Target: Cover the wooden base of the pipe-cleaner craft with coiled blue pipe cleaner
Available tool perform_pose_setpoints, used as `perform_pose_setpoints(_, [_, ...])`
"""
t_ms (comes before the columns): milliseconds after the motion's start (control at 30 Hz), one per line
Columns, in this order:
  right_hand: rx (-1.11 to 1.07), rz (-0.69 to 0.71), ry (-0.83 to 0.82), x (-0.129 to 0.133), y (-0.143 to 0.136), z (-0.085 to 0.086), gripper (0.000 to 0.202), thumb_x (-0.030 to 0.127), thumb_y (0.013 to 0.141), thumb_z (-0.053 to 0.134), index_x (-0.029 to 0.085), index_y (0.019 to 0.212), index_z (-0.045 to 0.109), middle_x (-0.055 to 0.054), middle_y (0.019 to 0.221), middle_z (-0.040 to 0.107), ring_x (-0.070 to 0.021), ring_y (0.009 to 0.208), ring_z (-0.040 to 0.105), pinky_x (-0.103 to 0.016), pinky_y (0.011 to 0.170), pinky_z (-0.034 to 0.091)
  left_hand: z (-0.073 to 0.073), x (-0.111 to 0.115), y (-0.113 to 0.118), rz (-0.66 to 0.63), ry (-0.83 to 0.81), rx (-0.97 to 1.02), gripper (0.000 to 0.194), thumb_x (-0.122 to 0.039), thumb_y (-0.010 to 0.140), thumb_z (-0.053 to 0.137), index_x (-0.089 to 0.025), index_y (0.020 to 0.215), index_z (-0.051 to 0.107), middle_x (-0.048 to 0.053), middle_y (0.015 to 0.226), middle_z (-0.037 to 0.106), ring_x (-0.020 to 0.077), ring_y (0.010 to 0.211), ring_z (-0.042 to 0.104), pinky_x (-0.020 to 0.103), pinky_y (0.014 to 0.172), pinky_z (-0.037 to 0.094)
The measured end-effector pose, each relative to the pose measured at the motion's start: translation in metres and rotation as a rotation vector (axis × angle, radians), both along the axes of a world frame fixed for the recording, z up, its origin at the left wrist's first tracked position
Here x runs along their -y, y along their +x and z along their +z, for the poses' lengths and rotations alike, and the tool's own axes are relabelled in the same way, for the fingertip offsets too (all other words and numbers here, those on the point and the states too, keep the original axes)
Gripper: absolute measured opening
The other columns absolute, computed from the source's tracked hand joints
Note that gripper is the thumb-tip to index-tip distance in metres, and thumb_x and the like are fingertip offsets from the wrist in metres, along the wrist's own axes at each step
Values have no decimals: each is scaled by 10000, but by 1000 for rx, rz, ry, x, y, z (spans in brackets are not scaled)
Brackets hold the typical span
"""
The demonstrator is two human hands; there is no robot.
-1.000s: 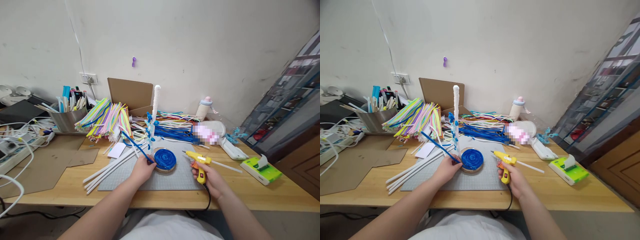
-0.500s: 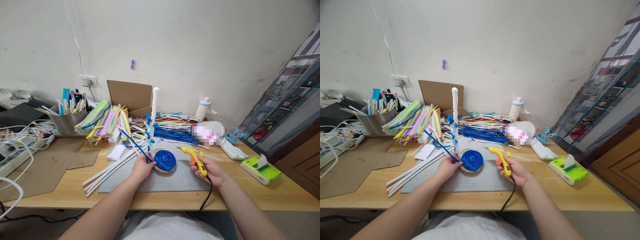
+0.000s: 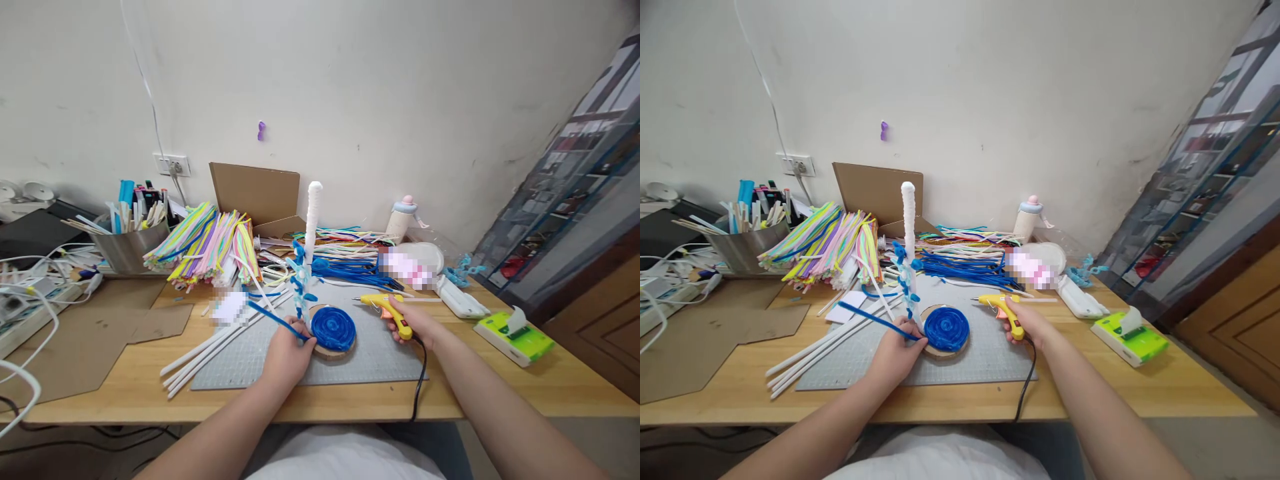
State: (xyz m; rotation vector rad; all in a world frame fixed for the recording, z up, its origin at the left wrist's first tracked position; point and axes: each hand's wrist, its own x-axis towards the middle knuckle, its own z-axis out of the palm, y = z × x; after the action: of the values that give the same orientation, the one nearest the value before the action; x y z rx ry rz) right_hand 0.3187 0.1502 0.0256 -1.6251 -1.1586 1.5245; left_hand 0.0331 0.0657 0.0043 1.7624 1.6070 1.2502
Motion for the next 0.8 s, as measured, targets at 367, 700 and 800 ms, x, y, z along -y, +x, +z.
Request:
perform_pose_setpoints(367, [779,-17,468,20,-37,12,333,494,803,518,174,827,608,-152,912,642,-332,980,581,-460,793,437,-1,-1,-1,-10,21,9,99,-121,708,633,-186,661,574,20,887,567,180,868,580,333,807,449])
perform_pose_setpoints(700, [447,417,709,70,-87,-22,962,288,667,695,221,1466,163,-110,1517,223,-246,1392,197,-446,1129,213,-3,0,-2,-76,38,92,119,-128,718,599,-192,639,537,29,874,598,189,919,579,340,862,443])
perform_pose_setpoints(800, [423,489,731,52,-87,-17,948,217,699,654,230,1477,112,-106,1527,194,-233,1392,203,-449,1135,195,-2,6,-2,-21,36,71,89,-166,722,608,-191,646,570,50,953,578,202,965,563,358,907,422])
